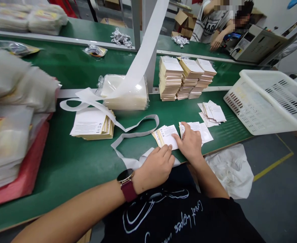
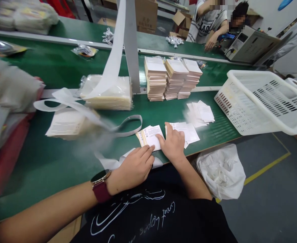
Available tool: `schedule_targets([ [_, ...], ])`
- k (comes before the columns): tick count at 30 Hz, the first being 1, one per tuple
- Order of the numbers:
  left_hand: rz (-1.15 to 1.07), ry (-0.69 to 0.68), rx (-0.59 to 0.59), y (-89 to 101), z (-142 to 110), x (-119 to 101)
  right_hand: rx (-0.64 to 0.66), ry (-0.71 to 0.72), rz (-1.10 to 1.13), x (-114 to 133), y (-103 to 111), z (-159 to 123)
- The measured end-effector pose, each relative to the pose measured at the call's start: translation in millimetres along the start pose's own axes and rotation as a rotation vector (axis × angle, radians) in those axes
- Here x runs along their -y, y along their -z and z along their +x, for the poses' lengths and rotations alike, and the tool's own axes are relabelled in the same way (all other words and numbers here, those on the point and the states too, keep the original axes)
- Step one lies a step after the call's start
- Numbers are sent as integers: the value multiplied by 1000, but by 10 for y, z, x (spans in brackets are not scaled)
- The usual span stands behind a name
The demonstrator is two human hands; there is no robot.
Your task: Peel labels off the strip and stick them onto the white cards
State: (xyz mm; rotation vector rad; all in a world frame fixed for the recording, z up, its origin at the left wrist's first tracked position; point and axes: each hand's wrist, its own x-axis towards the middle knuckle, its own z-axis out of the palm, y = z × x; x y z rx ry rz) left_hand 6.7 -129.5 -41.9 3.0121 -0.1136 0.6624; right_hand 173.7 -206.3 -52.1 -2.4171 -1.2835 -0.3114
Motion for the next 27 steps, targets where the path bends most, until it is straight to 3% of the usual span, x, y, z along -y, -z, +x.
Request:
schedule_targets([
  [5, -17, 4, 6, -2, -22, 1, 109, -5, 77, -36, 20, 59],
  [15, -45, 17, 6, -27, -50, -6, 116, -172, 657, -90, -54, 89],
  [17, -36, 18, 6, -25, -45, -8, 103, -146, 647, -93, -51, 73],
  [23, -39, 14, -13, -27, -40, -14, -38, -37, 338, -59, -20, 20],
  [27, -175, 69, -139, 35, -16, 49, -111, -107, 345, -270, 20, 69],
])
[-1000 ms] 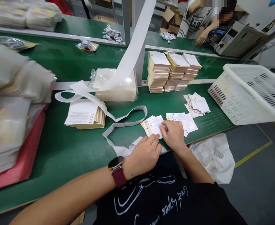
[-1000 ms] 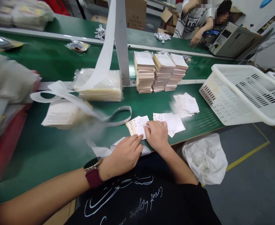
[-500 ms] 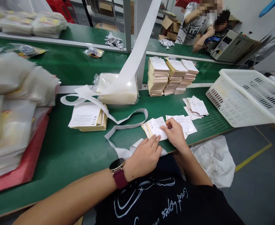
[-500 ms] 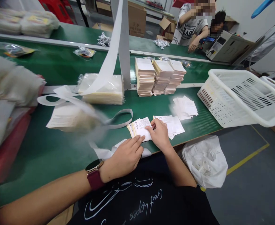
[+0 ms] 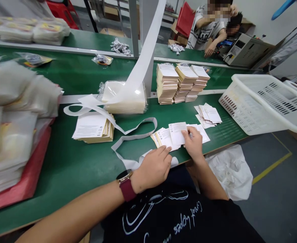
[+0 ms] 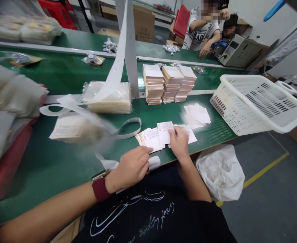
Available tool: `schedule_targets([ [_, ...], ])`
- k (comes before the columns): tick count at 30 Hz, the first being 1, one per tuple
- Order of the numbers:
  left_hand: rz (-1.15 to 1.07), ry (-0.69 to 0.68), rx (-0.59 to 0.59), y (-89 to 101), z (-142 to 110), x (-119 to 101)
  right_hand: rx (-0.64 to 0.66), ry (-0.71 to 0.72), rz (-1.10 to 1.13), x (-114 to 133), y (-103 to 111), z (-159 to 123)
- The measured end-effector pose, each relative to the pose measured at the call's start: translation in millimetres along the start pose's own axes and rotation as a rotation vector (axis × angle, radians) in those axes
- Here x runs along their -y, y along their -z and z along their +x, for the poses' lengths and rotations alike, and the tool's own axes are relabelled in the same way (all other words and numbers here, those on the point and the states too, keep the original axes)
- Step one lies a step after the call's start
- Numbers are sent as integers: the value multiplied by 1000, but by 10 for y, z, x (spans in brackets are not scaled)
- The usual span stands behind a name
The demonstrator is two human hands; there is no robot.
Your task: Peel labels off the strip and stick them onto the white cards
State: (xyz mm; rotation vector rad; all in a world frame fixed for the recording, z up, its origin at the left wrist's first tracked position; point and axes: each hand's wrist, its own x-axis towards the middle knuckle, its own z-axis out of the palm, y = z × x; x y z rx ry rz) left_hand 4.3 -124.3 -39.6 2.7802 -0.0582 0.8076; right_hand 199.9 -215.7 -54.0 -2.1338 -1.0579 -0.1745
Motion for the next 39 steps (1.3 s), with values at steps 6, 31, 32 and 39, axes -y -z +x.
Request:
schedule_targets([
  [6, -220, 334, -219, 147, 109, 193, -20, -6, -76, -86, 209, -75],
  [31, 168, 95, -334, 182, 126, 250, 143, -76, 873, 408, -196, -435],
  [32, 149, 55, -320, 182, 122, 236, 138, -65, 870, 406, -194, -440],
  [39, 62, 112, -227, 78, 38, 176, -55, 203, 615, 419, -131, -477],
])
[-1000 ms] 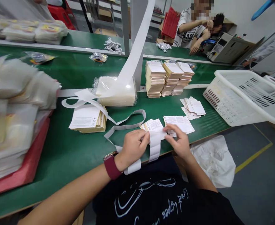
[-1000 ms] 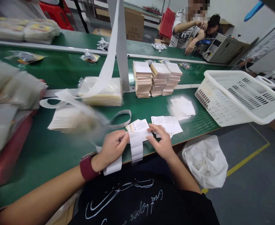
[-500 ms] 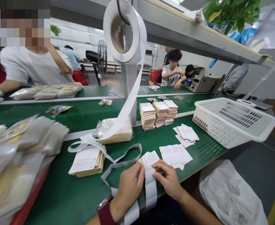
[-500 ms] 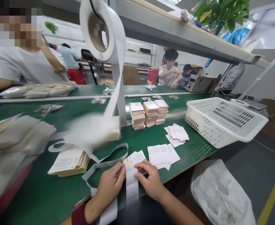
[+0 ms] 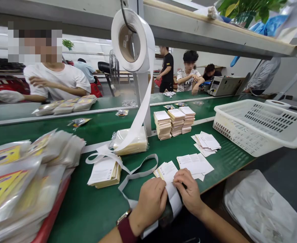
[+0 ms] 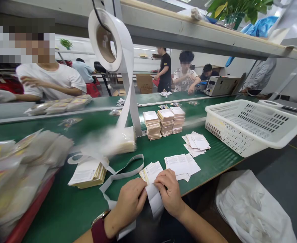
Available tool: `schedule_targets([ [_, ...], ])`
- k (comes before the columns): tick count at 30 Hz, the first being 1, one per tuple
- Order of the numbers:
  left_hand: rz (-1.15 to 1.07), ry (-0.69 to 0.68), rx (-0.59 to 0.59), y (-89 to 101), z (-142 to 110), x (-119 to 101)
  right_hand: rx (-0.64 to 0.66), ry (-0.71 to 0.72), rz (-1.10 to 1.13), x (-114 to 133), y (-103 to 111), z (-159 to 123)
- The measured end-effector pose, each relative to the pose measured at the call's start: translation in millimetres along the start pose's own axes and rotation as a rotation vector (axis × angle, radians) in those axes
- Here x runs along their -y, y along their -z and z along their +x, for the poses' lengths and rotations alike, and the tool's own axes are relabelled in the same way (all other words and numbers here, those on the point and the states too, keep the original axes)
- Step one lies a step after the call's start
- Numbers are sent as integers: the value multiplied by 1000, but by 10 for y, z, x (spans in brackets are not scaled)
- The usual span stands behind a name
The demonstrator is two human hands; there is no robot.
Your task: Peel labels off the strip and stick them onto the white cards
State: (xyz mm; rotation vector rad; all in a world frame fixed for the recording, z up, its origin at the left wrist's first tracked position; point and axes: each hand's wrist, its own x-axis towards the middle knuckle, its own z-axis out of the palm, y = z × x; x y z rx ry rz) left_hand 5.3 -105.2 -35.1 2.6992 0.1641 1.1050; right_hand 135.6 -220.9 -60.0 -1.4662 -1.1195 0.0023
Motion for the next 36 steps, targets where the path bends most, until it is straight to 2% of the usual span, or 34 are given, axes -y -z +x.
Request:
schedule_targets([
  [4, 37, -9, 76, 5, -10, -52, -167, 77, 24, 11, 182, 99],
  [6, 44, -54, 129, 18, -7, -90, -289, 33, 48, 8, 307, 203],
  [8, 44, -121, 195, 22, -5, -123, -314, -50, -45, -20, 401, 320],
  [12, 50, -220, 336, -2, -22, -161, -56, -190, -166, -124, 402, 465],
  [14, 66, -239, 375, -11, -39, -176, 4, -208, -190, -155, 349, 479],
  [19, 68, -244, 401, -8, -77, -204, 60, -127, -265, -158, 283, 467],
  [22, 47, -223, 400, -5, -85, -208, 95, -188, -252, -169, 278, 447],
  [27, 46, -214, 410, 2, -84, -209, 224, -247, -274, -186, 223, 389],
  [36, 94, -242, 455, 23, -70, -225, 243, -272, -389, -157, 183, 352],
])
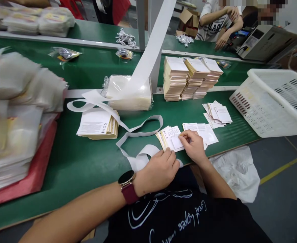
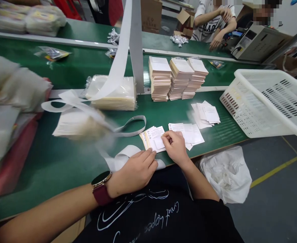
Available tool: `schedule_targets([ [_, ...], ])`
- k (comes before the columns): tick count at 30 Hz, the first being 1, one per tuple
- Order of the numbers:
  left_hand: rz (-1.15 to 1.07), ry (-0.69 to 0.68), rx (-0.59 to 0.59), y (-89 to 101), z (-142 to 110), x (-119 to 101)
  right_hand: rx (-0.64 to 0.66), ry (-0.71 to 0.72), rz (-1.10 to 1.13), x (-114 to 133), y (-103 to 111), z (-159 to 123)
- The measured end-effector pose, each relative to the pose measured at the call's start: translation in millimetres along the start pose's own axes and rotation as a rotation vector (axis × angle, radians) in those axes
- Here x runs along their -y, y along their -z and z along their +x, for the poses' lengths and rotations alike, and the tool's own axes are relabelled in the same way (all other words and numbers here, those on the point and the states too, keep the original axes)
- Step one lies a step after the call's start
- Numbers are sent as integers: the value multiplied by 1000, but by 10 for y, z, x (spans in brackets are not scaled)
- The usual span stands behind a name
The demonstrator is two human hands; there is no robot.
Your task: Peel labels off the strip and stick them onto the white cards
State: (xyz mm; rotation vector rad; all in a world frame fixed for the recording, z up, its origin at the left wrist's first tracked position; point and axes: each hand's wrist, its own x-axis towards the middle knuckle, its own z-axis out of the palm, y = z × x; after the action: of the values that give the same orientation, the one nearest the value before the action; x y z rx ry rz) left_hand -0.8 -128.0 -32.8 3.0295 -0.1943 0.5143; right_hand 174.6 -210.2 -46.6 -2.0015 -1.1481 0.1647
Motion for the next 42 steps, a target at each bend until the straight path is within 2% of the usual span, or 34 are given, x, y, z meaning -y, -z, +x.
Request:
schedule_targets([
  [8, -13, 1, -3, -11, 9, 1, 8, 63, -83, 13, -19, 11],
  [13, -17, 48, 37, -14, 17, -10, -16, 263, -318, 10, -67, -2],
  [15, -4, 39, 52, -14, 24, -14, -29, 288, -454, 2, -77, 3],
  [18, 14, 31, 50, -13, 34, -17, -73, 179, -623, -27, -53, 24],
  [20, 13, 28, 48, -14, 34, -16, -74, 102, -655, -49, -20, 39],
  [24, -11, 44, 16, -37, 16, -8, 18, 48, -484, -59, 23, 41],
  [28, -29, 67, -25, -76, -8, -5, -30, -20, -244, -48, 5, 36],
  [31, -27, 64, -31, -93, -16, -10, -59, -12, -149, -52, -17, 38],
  [35, -18, 47, -56, -88, -7, -9, -99, 77, -252, -88, 18, 39],
  [37, -55, 58, -114, -67, 8, 10, -135, 89, -287, -153, 95, 46],
  [42, -219, 241, -352, 15, 45, 136, -267, -79, -491, -405, 409, 35],
])
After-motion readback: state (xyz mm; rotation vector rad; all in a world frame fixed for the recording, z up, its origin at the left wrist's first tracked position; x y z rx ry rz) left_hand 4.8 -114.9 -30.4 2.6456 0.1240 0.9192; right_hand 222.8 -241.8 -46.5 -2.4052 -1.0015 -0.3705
